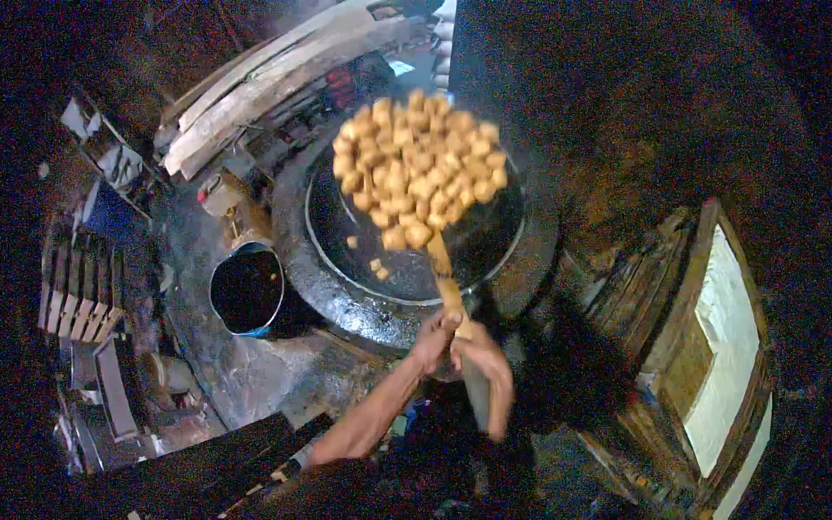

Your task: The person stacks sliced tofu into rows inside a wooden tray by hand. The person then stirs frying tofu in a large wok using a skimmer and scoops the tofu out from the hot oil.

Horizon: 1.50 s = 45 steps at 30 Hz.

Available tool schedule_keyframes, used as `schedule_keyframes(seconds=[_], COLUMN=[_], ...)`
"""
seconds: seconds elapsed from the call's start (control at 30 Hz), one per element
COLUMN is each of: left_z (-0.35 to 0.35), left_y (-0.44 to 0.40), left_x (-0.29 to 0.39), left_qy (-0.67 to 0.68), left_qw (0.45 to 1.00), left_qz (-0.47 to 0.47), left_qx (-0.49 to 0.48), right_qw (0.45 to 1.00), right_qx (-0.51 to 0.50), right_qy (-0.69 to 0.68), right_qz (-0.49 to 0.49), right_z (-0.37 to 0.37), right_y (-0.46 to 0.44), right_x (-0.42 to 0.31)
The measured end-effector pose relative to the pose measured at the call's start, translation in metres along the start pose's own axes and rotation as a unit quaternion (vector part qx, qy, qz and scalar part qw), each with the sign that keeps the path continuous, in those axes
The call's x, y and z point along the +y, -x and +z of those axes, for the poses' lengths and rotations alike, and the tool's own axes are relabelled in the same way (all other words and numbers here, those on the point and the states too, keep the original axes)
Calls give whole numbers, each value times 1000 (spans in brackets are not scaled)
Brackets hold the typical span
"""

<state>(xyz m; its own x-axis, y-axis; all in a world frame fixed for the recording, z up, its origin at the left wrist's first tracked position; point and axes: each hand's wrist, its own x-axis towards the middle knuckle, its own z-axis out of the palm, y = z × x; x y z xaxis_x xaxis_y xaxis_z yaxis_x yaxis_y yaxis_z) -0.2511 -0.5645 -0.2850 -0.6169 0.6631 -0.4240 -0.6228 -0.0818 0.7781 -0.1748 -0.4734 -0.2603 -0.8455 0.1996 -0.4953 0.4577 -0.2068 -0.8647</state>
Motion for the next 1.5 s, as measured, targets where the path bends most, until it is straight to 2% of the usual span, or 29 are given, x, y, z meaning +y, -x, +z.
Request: schedule_keyframes(seconds=[0.03,0.07,0.17,0.23,0.33,0.37,0.47,0.53,0.67,0.73,0.77,0.8,0.87,0.93,1.0,1.03,1.1,1.17,1.23,1.3,1.33,1.37,1.4,1.43,1.5], left_z=[10,15,24,31,19,9,-16,-26,-38,-24,-32,-19,5,16,35,40,47,45,41,27,22,14,8,2,-13], left_y=[3,-3,-6,1,3,14,33,52,69,68,56,53,39,17,22,26,29,31,32,44,45,42,60,64,66], left_x=[33,48,88,102,68,57,-8,-34,-54,-42,-46,-17,25,60,108,118,132,121,87,60,31,-2,5,-12,-48], left_qy=[-48,-6,-44,-39,-44,-78,-25,86,110,116,128,94,69,11,-22,-21,-28,-21,3,-19,26,48,65,92,119], left_qw=[999,1000,998,997,996,997,1000,989,978,985,987,992,997,995,995,995,991,991,990,998,998,999,994,991,986], left_qz=[20,11,29,45,71,15,18,-109,-172,-119,-96,-80,12,72,68,71,91,102,126,36,50,18,-65,-94,-120], left_qx=[-11,-19,-46,-44,2,6,1,47,37,44,-19,-22,-20,-62,-69,-67,-91,-86,-66,-57,-41,-15,-53,-35,-16], right_qw=[1000,999,994,993,996,996,999,994,993,993,995,997,999,995,985,991,989,992,993,996,998,1000,999,997,994], right_qx=[8,16,-14,-15,-12,-15,-14,-11,-7,-9,-3,2,-12,18,-18,-3,-3,8,14,13,3,5,7,11,-17], right_qy=[13,27,-12,-9,-30,-50,-33,-84,-46,-14,-16,-19,27,-4,-50,-23,-22,-22,-47,-65,-56,-23,10,-50,-60], right_qz=[-6,-14,-112,-114,-81,-66,25,70,113,119,98,76,-14,-93,-165,-134,-143,-121,-104,-52,-17,14,45,56,92], right_z=[-3,-5,-6,-3,10,15,29,43,52,42,38,34,15,25,10,7,11,12,13,13,13,15,18,19,25], right_y=[-5,-12,-16,-15,-1,5,21,30,45,42,40,36,18,25,11,8,17,25,30,36,42,45,48,49,49], right_x=[-19,-35,-70,-71,-59,-44,10,40,54,43,35,25,-2,-71,-83,-95,-109,-109,-78,-44,-28,-14,4,28,47])
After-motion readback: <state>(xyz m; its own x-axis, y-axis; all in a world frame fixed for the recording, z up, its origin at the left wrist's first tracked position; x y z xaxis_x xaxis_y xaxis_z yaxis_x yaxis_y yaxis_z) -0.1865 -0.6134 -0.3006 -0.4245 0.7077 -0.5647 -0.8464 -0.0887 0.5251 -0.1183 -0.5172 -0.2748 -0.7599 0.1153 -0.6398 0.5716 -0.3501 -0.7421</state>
